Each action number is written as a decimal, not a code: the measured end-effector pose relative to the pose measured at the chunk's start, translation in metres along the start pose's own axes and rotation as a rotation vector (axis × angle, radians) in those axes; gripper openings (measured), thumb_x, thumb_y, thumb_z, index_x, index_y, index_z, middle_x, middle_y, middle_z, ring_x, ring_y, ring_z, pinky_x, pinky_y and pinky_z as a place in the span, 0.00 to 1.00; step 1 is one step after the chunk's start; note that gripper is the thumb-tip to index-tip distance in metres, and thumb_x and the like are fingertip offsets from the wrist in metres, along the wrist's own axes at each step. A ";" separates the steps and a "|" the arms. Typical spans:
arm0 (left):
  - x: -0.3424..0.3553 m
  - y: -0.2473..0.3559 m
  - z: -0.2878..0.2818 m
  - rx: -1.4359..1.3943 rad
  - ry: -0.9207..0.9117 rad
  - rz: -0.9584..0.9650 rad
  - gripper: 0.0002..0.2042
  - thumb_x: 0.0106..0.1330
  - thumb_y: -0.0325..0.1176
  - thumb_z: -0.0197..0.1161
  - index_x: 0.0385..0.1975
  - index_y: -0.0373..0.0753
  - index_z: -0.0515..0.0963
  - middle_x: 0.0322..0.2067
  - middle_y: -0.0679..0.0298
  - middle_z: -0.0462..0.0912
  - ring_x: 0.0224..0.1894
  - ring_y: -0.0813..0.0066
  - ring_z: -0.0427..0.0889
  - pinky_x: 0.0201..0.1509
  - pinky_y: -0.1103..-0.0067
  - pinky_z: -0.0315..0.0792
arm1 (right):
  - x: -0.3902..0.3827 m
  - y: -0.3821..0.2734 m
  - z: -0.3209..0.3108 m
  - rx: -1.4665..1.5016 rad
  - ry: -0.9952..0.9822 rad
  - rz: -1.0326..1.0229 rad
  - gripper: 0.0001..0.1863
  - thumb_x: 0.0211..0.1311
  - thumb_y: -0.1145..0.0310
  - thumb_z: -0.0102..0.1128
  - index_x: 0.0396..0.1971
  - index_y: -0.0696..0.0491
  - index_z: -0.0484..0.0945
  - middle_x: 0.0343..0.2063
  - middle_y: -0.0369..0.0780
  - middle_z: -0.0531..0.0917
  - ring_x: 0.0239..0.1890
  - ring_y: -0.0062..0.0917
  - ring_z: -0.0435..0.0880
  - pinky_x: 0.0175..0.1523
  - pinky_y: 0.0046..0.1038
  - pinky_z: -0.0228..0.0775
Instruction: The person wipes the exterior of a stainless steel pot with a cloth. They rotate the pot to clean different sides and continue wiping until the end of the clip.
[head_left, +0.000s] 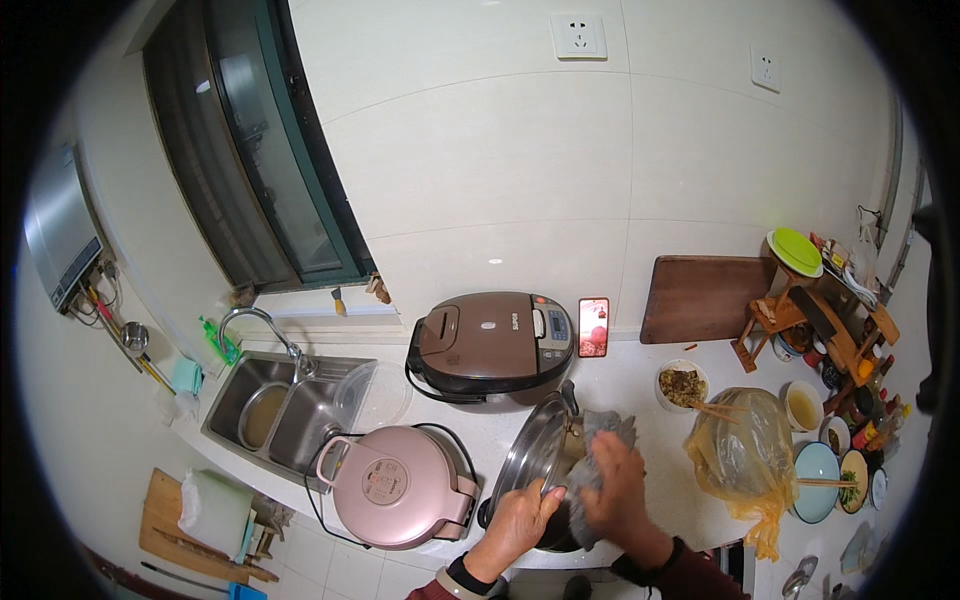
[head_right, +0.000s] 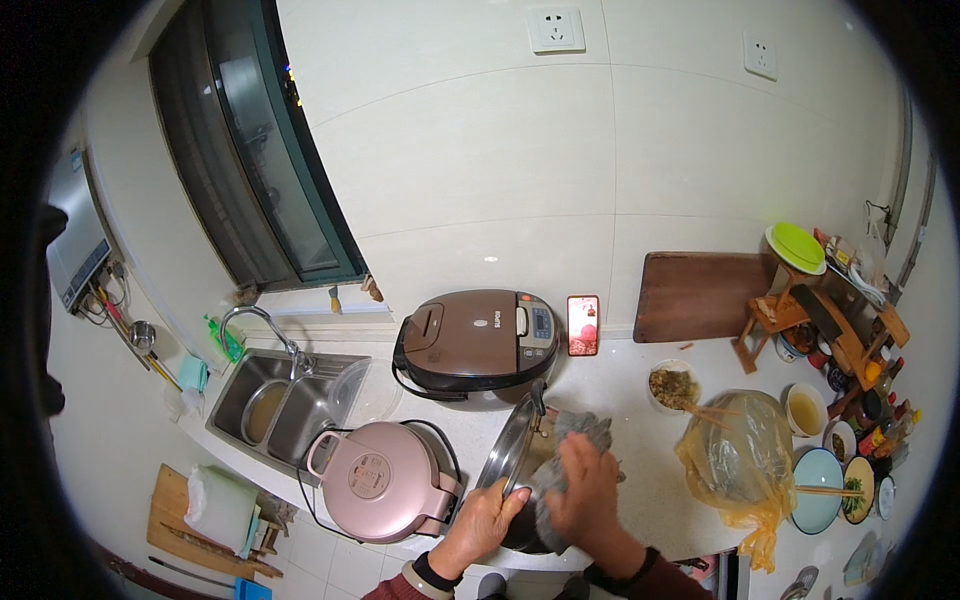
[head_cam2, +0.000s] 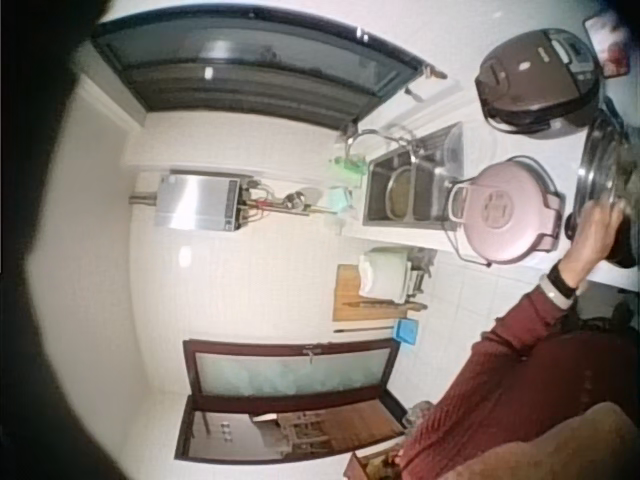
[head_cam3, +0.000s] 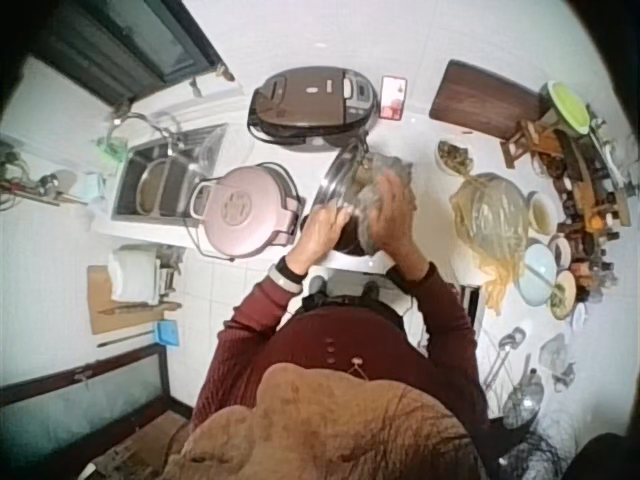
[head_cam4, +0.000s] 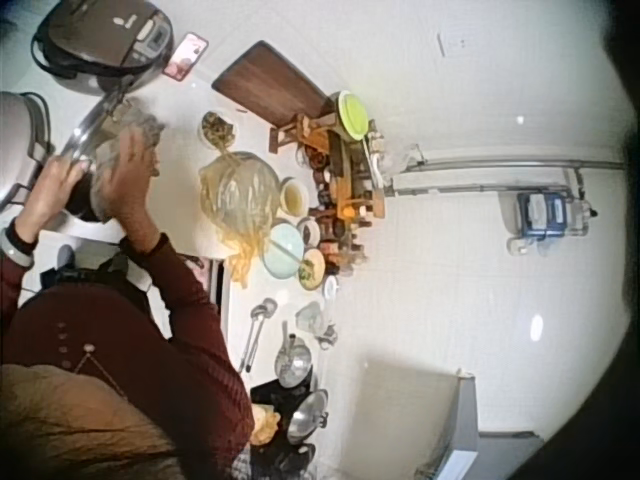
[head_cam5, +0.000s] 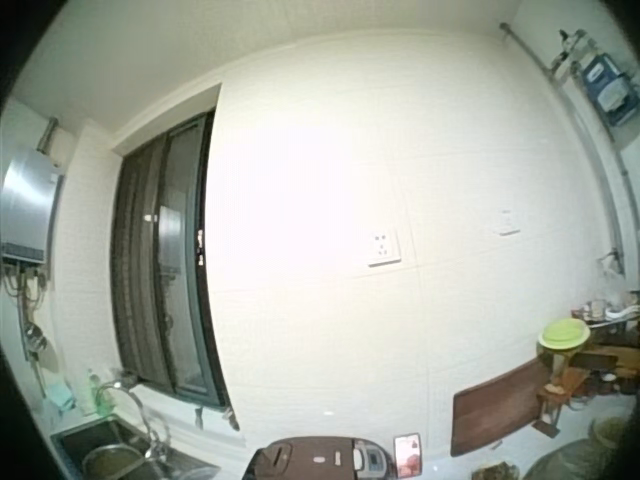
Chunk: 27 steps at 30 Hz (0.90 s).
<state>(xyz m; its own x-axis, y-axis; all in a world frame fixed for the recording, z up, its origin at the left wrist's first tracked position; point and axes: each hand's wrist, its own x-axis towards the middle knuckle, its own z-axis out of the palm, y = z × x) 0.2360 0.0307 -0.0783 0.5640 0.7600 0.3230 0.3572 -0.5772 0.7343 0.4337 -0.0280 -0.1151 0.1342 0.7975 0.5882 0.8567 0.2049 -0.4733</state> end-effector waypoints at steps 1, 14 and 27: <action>0.000 0.000 -0.001 -0.024 -0.021 0.005 0.16 0.80 0.39 0.61 0.36 0.30 0.76 0.22 0.39 0.80 0.27 0.33 0.81 0.28 0.51 0.72 | -0.007 -0.017 -0.001 -0.073 -0.019 -0.025 0.39 0.52 0.63 0.73 0.64 0.60 0.72 0.67 0.52 0.72 0.62 0.55 0.74 0.71 0.59 0.60; -0.006 -0.001 -0.001 -0.091 0.002 0.019 0.17 0.80 0.40 0.62 0.37 0.28 0.75 0.22 0.37 0.78 0.27 0.31 0.80 0.28 0.53 0.70 | 0.044 0.041 -0.004 0.351 -0.077 0.124 0.23 0.66 0.67 0.64 0.59 0.59 0.77 0.56 0.48 0.82 0.57 0.43 0.81 0.64 0.40 0.71; -0.006 0.003 -0.003 -0.078 -0.048 0.065 0.17 0.79 0.39 0.63 0.42 0.26 0.77 0.22 0.38 0.79 0.28 0.32 0.82 0.29 0.54 0.71 | 0.041 0.098 0.006 0.800 -0.203 0.707 0.17 0.75 0.62 0.55 0.52 0.60 0.80 0.42 0.36 0.83 0.44 0.22 0.78 0.54 0.27 0.73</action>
<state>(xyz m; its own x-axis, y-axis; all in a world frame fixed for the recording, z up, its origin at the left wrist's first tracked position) 0.2319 0.0256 -0.0768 0.6197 0.7055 0.3438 0.2610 -0.5984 0.7575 0.5200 0.0282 -0.1417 0.3223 0.9440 -0.0702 0.0351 -0.0860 -0.9957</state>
